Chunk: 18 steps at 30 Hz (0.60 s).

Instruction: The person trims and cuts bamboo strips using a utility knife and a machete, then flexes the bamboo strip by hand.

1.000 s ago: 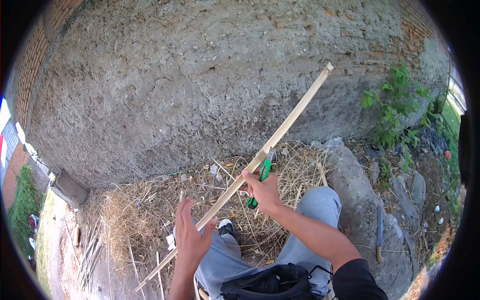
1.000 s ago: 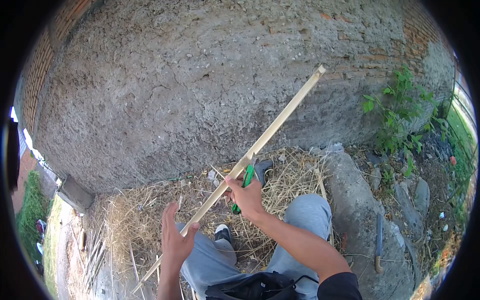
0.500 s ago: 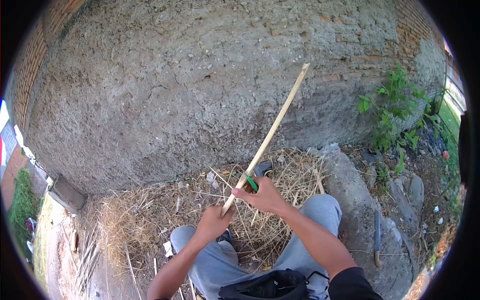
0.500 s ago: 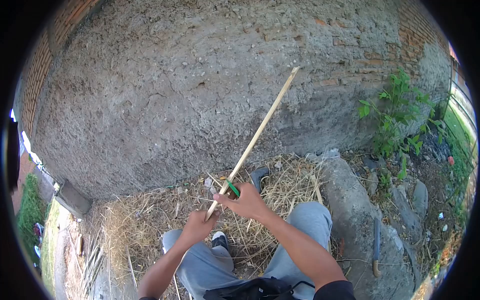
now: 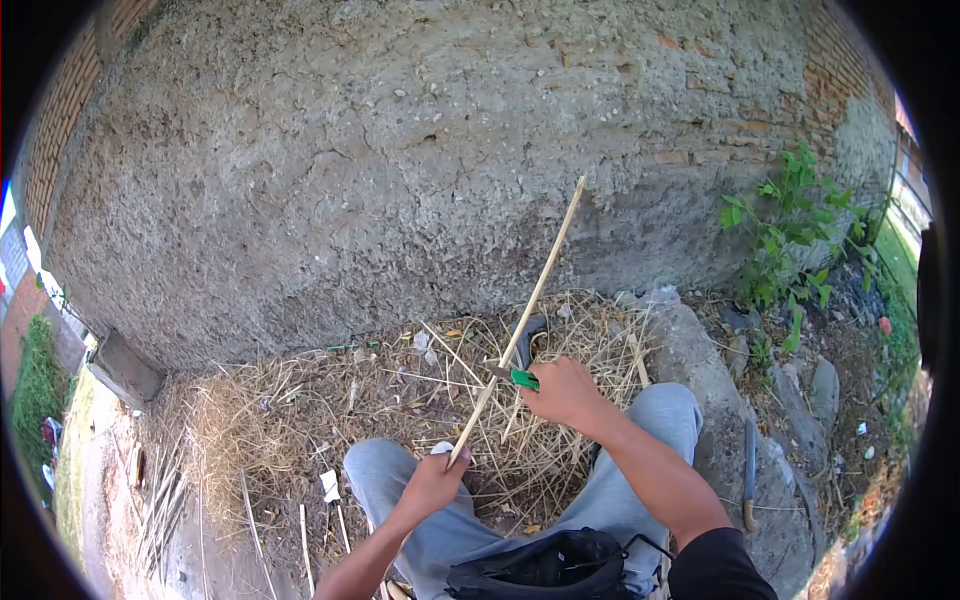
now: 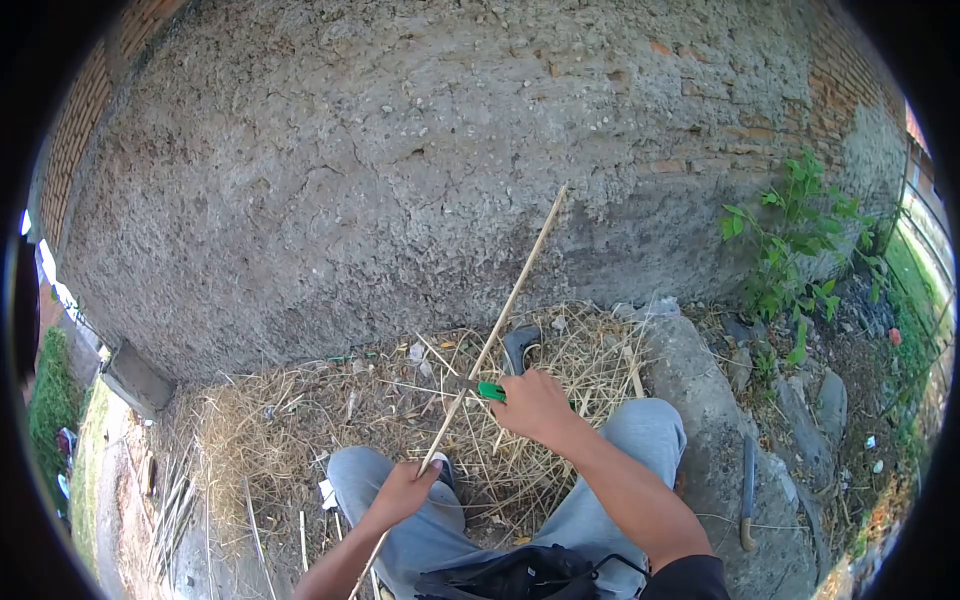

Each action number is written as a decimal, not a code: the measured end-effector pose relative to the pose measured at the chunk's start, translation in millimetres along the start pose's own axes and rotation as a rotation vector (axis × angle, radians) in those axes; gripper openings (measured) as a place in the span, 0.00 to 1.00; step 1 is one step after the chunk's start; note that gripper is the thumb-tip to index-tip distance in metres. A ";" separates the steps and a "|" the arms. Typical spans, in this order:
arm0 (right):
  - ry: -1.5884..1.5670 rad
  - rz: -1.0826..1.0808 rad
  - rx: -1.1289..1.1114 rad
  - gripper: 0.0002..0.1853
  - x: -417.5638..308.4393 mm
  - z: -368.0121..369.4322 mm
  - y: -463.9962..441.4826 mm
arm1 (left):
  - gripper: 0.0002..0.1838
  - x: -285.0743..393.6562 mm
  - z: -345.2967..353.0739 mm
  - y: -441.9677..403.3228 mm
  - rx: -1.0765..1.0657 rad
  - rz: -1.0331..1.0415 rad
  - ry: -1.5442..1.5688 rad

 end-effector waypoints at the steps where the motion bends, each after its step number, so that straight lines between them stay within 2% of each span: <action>1: 0.002 0.003 -0.001 0.13 -0.9 3.0 1.1 | 0.26 -6.2 2.2 -0.8 -0.013 -0.019 0.018; 8: 0.018 0.080 -0.093 0.16 -0.6 10.4 0.7 | 0.26 0.0 -7.5 9.1 0.019 0.016 0.057; 12: 0.045 0.092 -0.084 0.14 -10.9 6.7 2.0 | 0.26 -5.2 -10.5 17.1 -0.003 -0.078 -0.032; 18: 0.087 -0.009 -0.083 0.15 -25.9 16.7 3.9 | 0.27 -8.6 -4.2 25.0 0.012 -0.075 -0.022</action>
Point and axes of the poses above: each hand's wrist, its own y-axis away from the middle knuckle, its own z-axis out of the palm, x = y × z, the point moved 10 cm from there along -y, towards the middle knuckle, and after that the axes turned 7 degrees about -x, right-handed, at the moved point
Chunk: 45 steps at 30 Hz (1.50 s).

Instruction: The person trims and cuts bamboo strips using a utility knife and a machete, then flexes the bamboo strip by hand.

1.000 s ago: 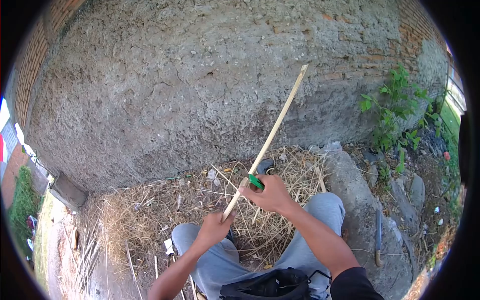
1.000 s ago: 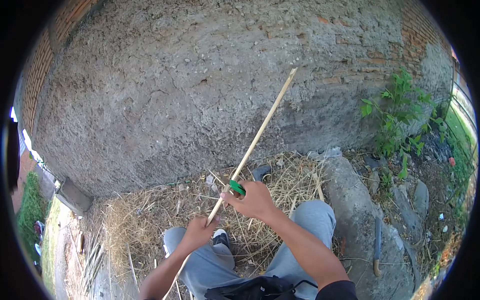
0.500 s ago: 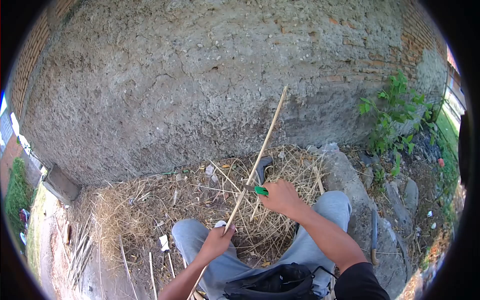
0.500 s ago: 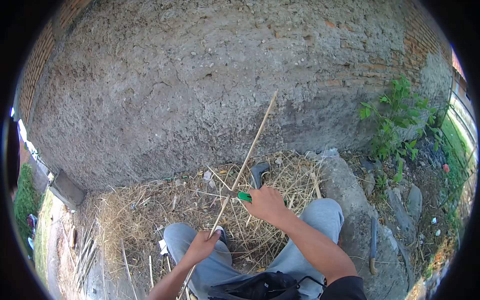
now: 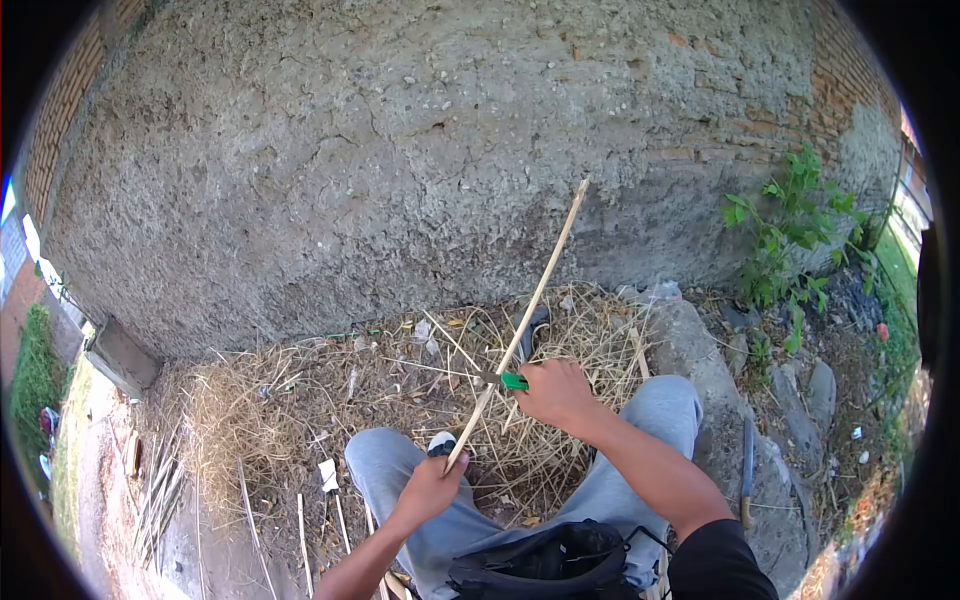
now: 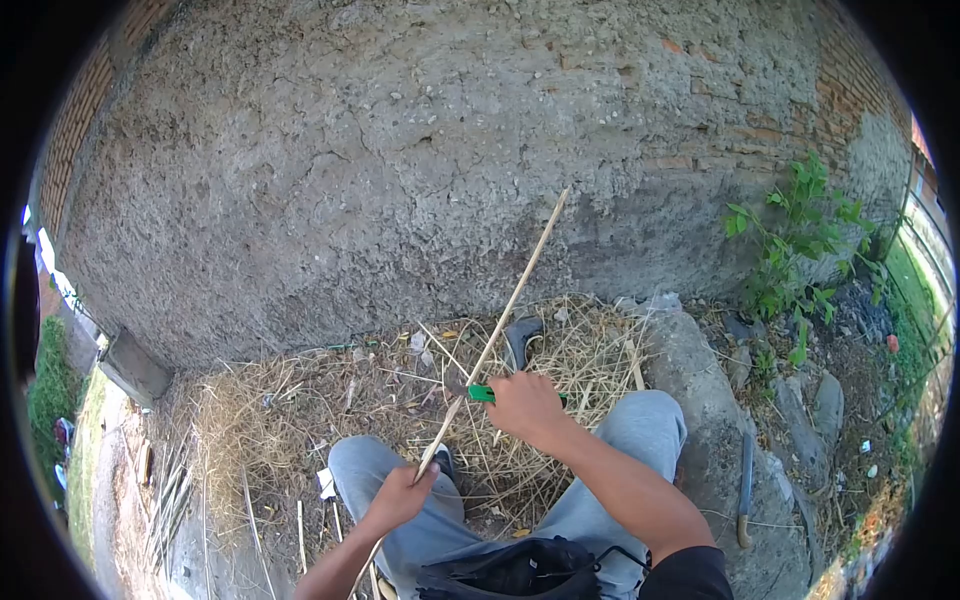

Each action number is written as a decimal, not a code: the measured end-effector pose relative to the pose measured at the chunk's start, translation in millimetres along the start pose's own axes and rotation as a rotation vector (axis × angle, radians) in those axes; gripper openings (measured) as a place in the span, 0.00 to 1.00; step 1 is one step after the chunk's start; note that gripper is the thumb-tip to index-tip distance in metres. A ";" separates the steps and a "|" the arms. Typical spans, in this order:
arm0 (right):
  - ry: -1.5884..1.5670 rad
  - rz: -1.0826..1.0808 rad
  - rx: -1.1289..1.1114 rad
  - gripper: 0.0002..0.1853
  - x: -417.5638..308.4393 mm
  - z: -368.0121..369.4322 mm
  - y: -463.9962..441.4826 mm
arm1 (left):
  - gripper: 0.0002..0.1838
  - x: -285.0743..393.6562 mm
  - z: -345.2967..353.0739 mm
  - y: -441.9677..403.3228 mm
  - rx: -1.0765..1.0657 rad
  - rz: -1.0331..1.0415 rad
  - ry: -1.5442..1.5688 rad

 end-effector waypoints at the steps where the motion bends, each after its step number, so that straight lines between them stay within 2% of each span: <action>1: -0.002 0.000 0.000 0.15 0.3 0.7 -0.3 | 0.27 -0.5 0.4 0.5 0.004 0.000 -0.005; 4: -0.071 0.020 0.001 0.14 6.2 -4.8 -1.2 | 0.27 0.8 -6.2 8.7 0.006 -0.040 -0.012; 8: -0.251 0.217 0.520 0.14 57.4 -102.8 33.0 | 0.23 -8.5 -31.0 28.8 0.112 0.005 -0.104; 10: -0.410 0.365 0.822 0.16 101.0 -152.7 84.2 | 0.20 -5.8 -61.6 55.3 0.295 -0.062 -0.246; 12: -0.378 0.416 1.103 0.17 148.8 -168.9 142.4 | 0.18 -11.4 -77.8 74.8 0.392 -0.065 -0.385; 14: -0.157 0.641 0.963 0.18 222.2 -134.8 185.9 | 0.18 -11.9 -85.8 89.2 0.424 -0.046 -0.392; 16: 0.199 0.659 0.782 0.19 308.3 -56.0 232.1 | 0.18 -25.0 -87.3 95.5 0.379 -0.118 -0.385; 17: 0.141 0.879 0.467 0.19 343.7 -7.9 261.0 | 0.17 -24.8 -88.9 98.1 0.383 -0.114 -0.402; 18: 0.211 0.799 0.407 0.18 407.7 61.2 308.4 | 0.17 -27.5 -90.4 99.4 0.380 -0.125 -0.422; 19: 0.167 0.960 0.154 0.18 435.4 105.7 350.8 | 0.16 -23.9 -93.3 101.2 0.385 -0.120 -0.443; 20: 0.101 0.924 0.173 0.18 435.2 129.0 387.2 | 0.16 -17.6 -96.3 101.9 0.391 -0.114 -0.462; 22: 0.113 0.977 0.019 0.22 441.7 162.9 439.7 | 0.14 -8.8 -99.5 100.9 0.375 -0.119 -0.530; 23: 0.123 0.982 0.013 0.22 441.0 174.2 459.3 | 0.14 -8.3 -101.3 100.7 0.380 -0.125 -0.515; 25: 0.279 0.973 0.265 0.24 419.1 168.5 479.4 | 0.14 -5.9 -102.8 98.0 0.379 -0.131 -0.500; 29: 0.177 0.987 0.332 0.25 406.1 147.5 469.9 | 0.13 6.2 -100.5 91.8 0.410 -0.106 -0.589; 31: 0.245 0.872 0.424 0.23 400.1 129.2 448.1 | 0.15 11.6 -100.6 92.1 0.432 -0.100 -0.622; 32: 0.242 0.870 0.423 0.23 402.8 119.6 438.3 | 0.15 12.5 -99.5 91.6 0.415 -0.106 -0.617; 34: 0.056 0.999 0.286 0.22 411.2 106.2 414.4 | 0.14 12.6 -100.2 92.9 0.411 -0.117 -0.610; 38: 0.063 0.979 0.273 0.19 444.5 106.3 387.5 | 0.14 13.0 -102.3 95.4 0.410 -0.083 -0.647; 40: 0.107 0.976 0.265 0.17 477.6 129.5 398.3 | 0.14 12.5 -103.8 96.4 0.416 -0.082 -0.663; 42: 0.125 0.941 0.290 0.17 481.7 133.6 397.8 | 0.09 6.9 -101.2 96.7 0.389 -0.138 -0.701; 44: 0.368 0.958 0.439 0.16 442.8 91.5 409.3 | 0.09 -0.2 -99.6 98.2 0.399 -0.125 -0.692; 45: 0.462 1.051 0.507 0.16 433.9 76.5 426.9 | 0.10 -4.8 -96.1 97.5 0.374 -0.139 -0.660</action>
Point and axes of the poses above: each hand's wrist, its own y-axis away from the middle knuckle, its own z-axis out of the palm, x = y × z, the point moved 10 cm from there along -y, towards the middle knuckle, and after that the axes turned 7 degrees about -x, right-handed, at the moved point
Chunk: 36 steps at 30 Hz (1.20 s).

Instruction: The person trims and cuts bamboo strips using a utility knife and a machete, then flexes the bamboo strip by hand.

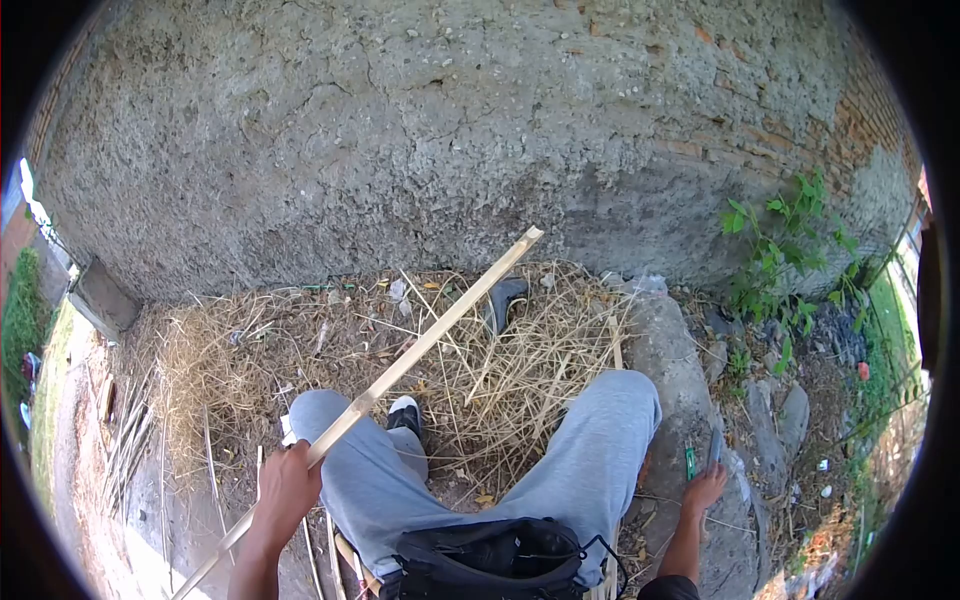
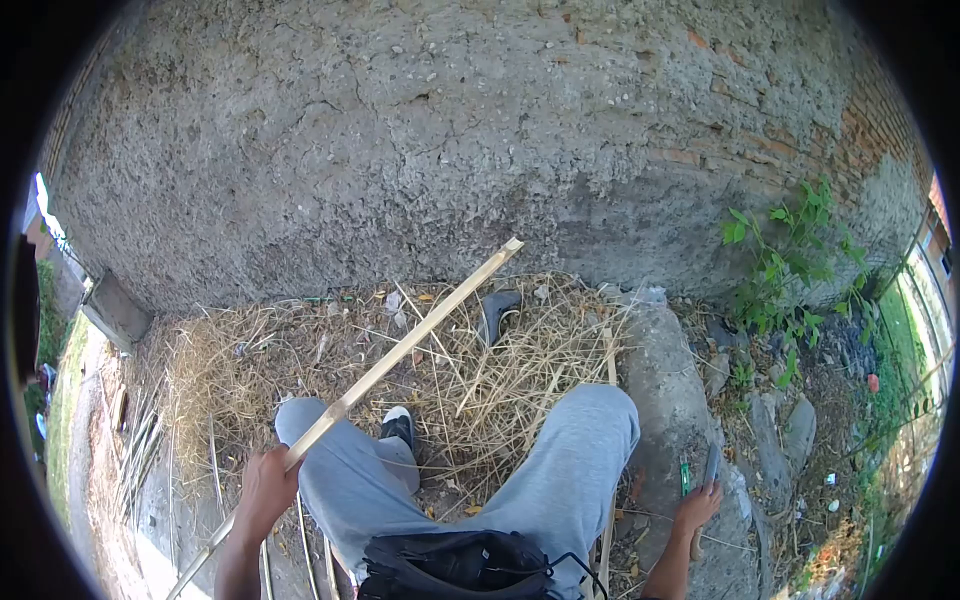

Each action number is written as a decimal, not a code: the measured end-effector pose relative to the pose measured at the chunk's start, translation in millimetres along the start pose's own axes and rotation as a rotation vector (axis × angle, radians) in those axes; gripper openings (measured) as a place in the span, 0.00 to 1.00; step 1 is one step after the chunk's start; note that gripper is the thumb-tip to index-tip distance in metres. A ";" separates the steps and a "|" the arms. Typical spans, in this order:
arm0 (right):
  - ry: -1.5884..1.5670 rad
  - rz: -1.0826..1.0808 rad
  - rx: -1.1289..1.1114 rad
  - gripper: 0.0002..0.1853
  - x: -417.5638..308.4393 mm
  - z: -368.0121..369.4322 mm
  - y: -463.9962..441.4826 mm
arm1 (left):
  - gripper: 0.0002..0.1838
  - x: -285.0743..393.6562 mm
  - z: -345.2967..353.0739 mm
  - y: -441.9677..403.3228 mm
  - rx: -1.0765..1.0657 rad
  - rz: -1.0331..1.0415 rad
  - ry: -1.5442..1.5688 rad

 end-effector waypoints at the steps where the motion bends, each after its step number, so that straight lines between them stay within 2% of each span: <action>1: 0.074 0.092 0.088 0.16 17.6 -15.4 13.2 | 0.10 -0.9 5.2 0.8 -0.033 -0.009 0.028; 3: 0.119 0.285 -0.031 0.18 68.8 -6.1 35.8 | 0.11 -1.8 11.5 1.7 -0.052 -0.020 0.030; 4: 0.115 0.281 -0.031 0.18 83.8 -7.2 44.9 | 0.12 -1.5 18.6 1.5 -0.071 0.003 0.057; 6: -0.020 0.163 -0.387 0.21 99.9 24.6 52.9 | 0.13 4.1 29.3 0.9 -0.106 0.030 0.126; 7: -0.013 0.154 -0.381 0.21 105.5 24.1 50.0 | 0.13 4.6 34.7 -0.6 -0.107 0.024 0.136; 9: -0.134 0.025 -0.518 0.21 103.5 41.4 49.7 | 0.14 8.1 48.4 -3.3 -0.138 0.038 0.168; 10: -0.128 0.021 -0.518 0.21 117.6 53.3 51.8 | 0.16 14.5 44.7 -3.4 -0.110 0.049 0.189; 11: -0.075 -0.084 -0.430 0.18 122.5 63.4 49.8 | 0.16 17.0 44.1 -3.8 -0.107 0.046 0.190; 12: -0.023 -0.193 -0.341 0.16 105.8 54.0 46.0 | 0.16 18.5 43.7 -3.7 -0.104 0.045 0.182; 13: -0.024 -0.206 -0.337 0.16 101.8 48.6 42.0 | 0.16 18.3 43.8 -2.4 -0.100 0.040 0.176; 15: -0.023 -0.026 -0.553 0.20 119.4 57.8 41.2 | 0.16 13.7 49.7 -2.2 -0.100 0.031 0.188; 16: -0.023 -0.038 -0.554 0.20 115.5 56.6 36.5 | 0.16 12.5 51.8 -2.1 -0.105 0.038 0.190; 18: -0.080 0.199 -0.434 0.20 151.4 55.0 28.5 | 0.16 13.3 50.6 -1.4 -0.100 0.037 0.200; 20: -0.111 0.234 -0.424 0.18 135.4 18.3 28.2 | 0.16 16.2 51.2 -0.7 -0.097 0.047 0.207; 22: -0.148 0.271 -0.406 0.17 102.9 -27.1 21.1 | 0.17 23.2 53.5 -2.0 -0.101 0.080 0.257; 24: -0.217 0.130 -0.131 0.13 58.1 -89.8 3.6 | 0.18 33.8 53.9 -6.2 -0.129 0.083 0.263; 26: -0.908 0.090 -0.176 0.14 -47.4 -171.3 -2.1 | 0.19 45.5 59.3 -9.3 -0.171 0.101 0.256; 28: -1.122 -0.061 -0.330 0.10 -129.1 -214.7 -8.7 | 0.21 55.0 71.7 -16.7 -0.250 0.105 0.326; 30: -1.433 -0.151 -0.677 0.10 -215.2 -252.7 -0.1 | 0.22 70.1 70.0 -20.8 -0.280 0.127 0.355; 34: -1.486 -0.408 -1.118 0.13 -362.3 -276.8 41.7 | 0.25 78.9 77.5 -24.5 -0.318 0.098 0.424; 36: -1.425 -0.669 -1.086 0.12 -417.6 -289.3 66.6 | 0.26 81.2 73.7 -23.4 -0.328 0.081 0.437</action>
Point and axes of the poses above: each hand's wrist, its own y-axis away from the middle knuckle, its own z-axis out of the palm, x = y × z, the point moved 10 cm from there along -y, towards the middle knuckle, and after that the axes turned 7 degrees about -x, right-handed, at the moved point
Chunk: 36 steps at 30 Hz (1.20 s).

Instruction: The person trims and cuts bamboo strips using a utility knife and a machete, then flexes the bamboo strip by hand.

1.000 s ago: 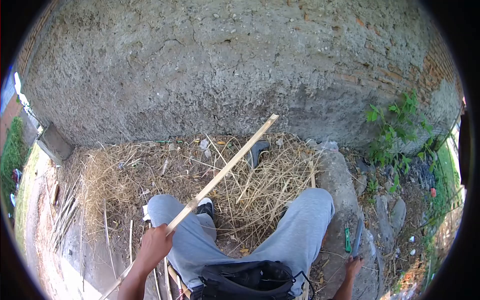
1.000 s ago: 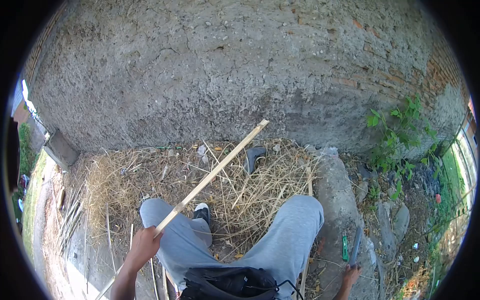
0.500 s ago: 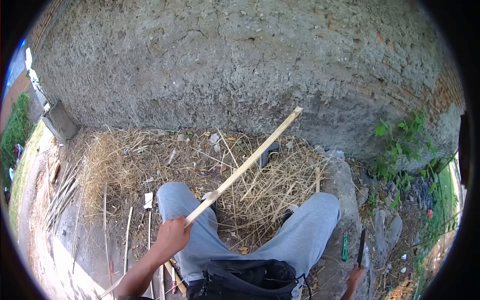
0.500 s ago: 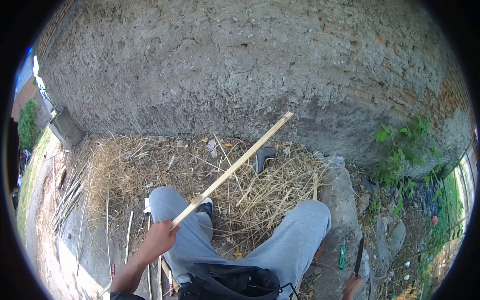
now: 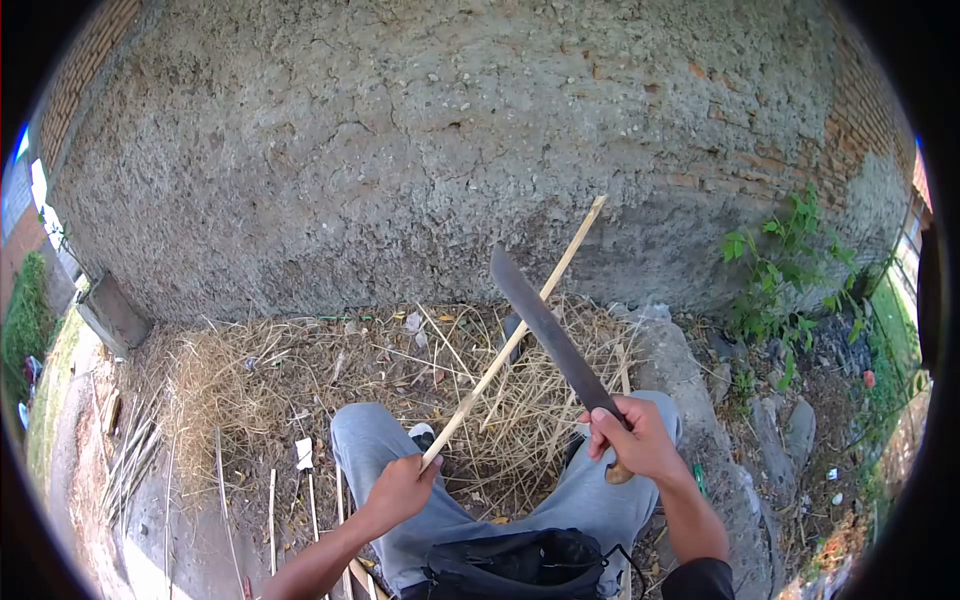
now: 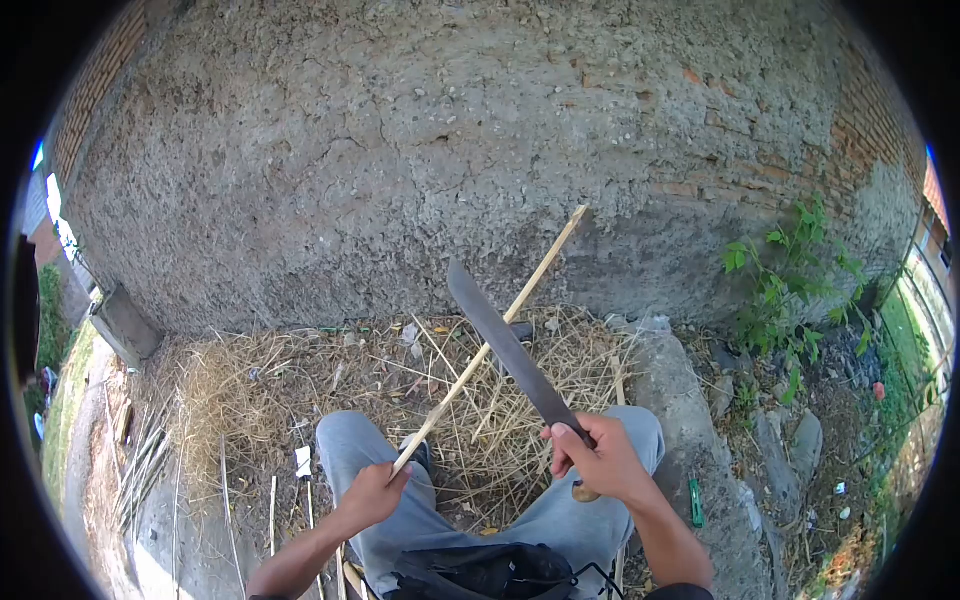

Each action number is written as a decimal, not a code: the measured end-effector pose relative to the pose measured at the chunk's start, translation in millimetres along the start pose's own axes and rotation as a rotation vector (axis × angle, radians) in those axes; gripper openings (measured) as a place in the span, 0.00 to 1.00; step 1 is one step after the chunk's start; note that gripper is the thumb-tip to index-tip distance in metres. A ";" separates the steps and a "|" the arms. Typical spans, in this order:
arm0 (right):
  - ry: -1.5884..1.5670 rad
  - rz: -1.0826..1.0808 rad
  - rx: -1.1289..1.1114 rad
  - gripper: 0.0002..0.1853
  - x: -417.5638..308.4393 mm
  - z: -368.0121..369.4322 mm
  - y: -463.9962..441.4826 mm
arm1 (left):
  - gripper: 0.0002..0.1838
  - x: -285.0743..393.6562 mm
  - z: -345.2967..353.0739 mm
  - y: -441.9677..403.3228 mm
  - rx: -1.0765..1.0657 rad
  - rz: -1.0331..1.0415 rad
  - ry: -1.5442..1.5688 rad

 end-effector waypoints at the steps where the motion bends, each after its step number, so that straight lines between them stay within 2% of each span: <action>1: -0.007 -0.006 -0.013 0.12 -3.6 16.2 -14.2 | 0.26 -0.5 2.6 1.5 -0.028 -0.013 0.019; 3: 0.810 -0.039 -0.070 0.09 -16.9 50.4 -34.8 | 0.27 -4.6 2.8 1.7 -0.022 -0.012 0.033; 4: 0.803 -0.039 -0.073 0.09 -7.5 60.1 -41.4 | 0.27 -4.6 0.6 1.5 -0.010 -0.007 0.051; 6: 1.203 -0.473 0.042 0.06 -19.2 91.2 -41.1 | 0.26 -6.5 -2.0 2.2 -0.002 0.000 0.065; 7: 1.203 -0.472 0.046 0.06 -11.0 94.3 -43.1 | 0.26 -7.9 -2.4 2.1 -0.001 0.005 0.082; 9: 1.509 -0.504 0.007 0.07 5.3 111.9 -43.6 | 0.25 -13.4 -1.9 0.8 -0.006 0.010 0.100; 12: 1.648 -0.543 -0.024 0.09 12.9 122.5 -42.8 | 0.24 -20.8 5.6 1.6 -0.024 0.041 0.096; 13: 1.650 -0.537 -0.027 0.09 17.5 119.1 -44.0 | 0.24 -23.6 10.0 3.7 -0.045 0.032 0.088; 15: 1.738 -0.681 -0.045 0.11 24.6 120.4 -43.2 | 0.23 -26.2 13.2 8.8 -0.070 0.027 0.079; 18: 1.792 -0.672 -0.116 0.12 36.0 117.2 -52.8 | 0.23 -31.0 10.7 15.5 -0.041 0.018 0.112; 22: 1.787 -0.640 -0.057 0.11 37.0 106.9 -69.2 | 0.23 -38.9 10.5 14.7 -0.032 0.003 0.082; 26: 1.757 -0.611 -0.117 0.11 46.4 113.1 -75.0 | 0.23 -46.4 15.2 12.3 -0.046 0.011 0.076; 29: 1.661 -0.550 -0.063 0.09 35.9 111.5 -66.3 | 0.24 -24.7 -8.2 19.3 0.022 -0.004 0.101; 31: 1.518 -0.407 -0.027 0.06 35.7 104.5 -68.6 | 0.25 -27.9 -5.7 13.5 0.086 0.022 0.181; 32: 1.519 -0.405 -0.021 0.06 38.9 103.1 -67.4 | 0.26 -31.5 -5.8 10.5 0.143 0.046 0.261; 36: 1.611 -0.523 -0.059 0.07 42.5 107.2 -56.0 | 0.26 -39.5 14.7 -3.3 0.080 0.073 0.342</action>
Point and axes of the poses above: each hand's wrist, its own y-axis away from the middle knuckle, its own z-axis out of the palm, x = y × z, the point moved 10 cm from there along -y, towards the middle knuckle, and after that the axes turned 7 degrees about -x, right-handed, at the moved point
